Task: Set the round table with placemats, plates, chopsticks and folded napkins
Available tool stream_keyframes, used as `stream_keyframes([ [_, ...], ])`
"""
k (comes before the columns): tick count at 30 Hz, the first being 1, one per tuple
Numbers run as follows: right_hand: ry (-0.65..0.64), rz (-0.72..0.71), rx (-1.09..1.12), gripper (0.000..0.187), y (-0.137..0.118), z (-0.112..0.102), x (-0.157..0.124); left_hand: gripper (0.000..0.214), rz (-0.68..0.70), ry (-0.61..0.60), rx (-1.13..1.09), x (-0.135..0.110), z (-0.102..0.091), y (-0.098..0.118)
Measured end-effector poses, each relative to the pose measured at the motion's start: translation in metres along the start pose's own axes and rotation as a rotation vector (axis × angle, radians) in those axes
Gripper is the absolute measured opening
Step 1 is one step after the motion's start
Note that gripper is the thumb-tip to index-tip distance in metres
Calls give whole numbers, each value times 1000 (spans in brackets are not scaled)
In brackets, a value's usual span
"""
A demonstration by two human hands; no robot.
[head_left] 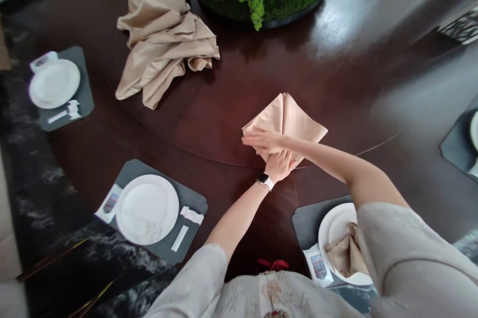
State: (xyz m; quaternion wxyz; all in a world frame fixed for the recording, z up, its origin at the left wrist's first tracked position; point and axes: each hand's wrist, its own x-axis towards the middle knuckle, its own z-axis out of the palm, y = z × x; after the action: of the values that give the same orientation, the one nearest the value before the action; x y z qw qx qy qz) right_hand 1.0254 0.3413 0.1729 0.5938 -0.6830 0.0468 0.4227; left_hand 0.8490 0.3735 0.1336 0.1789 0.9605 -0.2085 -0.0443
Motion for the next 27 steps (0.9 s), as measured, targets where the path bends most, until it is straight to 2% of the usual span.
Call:
stream_keyframes([
  [1, -24, -106, -55, 56, -2, 7, 1, 66, 13, 15, 8, 0, 1, -1],
  [2, -32, -303, -242, 34, -2, 10, 1, 68, 26, 31, 14, 0, 0, -2],
  [3, -14, -507, -464, 28, 0, 11, -1, 68, 32, 41, 18, 0, -1, -3],
  [5, 34, -770, -839, 51, 14, 8, -14, 67, 22, 23, 5, -1, -4, -5],
  [7, -44, -866, -1078, 63, 43, -4, -39, 64, -13, -14, -23, -2, -6, -6],
  [9, -194, -887, -1210, 65, 79, -26, -72, 64, -37, -23, -51, -2, -8, -7],
  [10, -202, -859, -1245, 65, 94, -41, -87, 66, -35, -13, -61, -2, -8, -6],
  [11, -141, -809, -1265, 65, 106, -59, -101, 68, -25, 2, -69, -1, -9, -6],
  [14, 265, -626, -1277, 66, 114, -109, -127, 71, 24, 24, -94, 1, -15, -8],
  [15, 339, -606, -1282, 67, 112, -119, -131, 73, 43, 18, -103, 1, -19, -11],
  [16, 333, -623, -1298, 69, 109, -124, -133, 76, 75, 2, -114, 0, -25, -16],
  [18, 161, -726, -1346, 75, 108, -120, -135, 88, 194, -48, -131, -2, -39, -30],
  [20, 5, -820, -1370, 82, 115, -103, -136, 100, 334, -103, -125, -5, -56, -51],
  [22, 31, -836, -1343, 82, 127, -85, -136, 102, 393, -148, -98, -10, -69, -74],
  [24, 114, -806, -1286, 72, 137, -76, -134, 85, 362, -183, -86, -13, -78, -96],
  [27, 156, -778, -1220, 56, 139, -81, -129, 39, 301, -224, -161, -11, -84, -119],
])
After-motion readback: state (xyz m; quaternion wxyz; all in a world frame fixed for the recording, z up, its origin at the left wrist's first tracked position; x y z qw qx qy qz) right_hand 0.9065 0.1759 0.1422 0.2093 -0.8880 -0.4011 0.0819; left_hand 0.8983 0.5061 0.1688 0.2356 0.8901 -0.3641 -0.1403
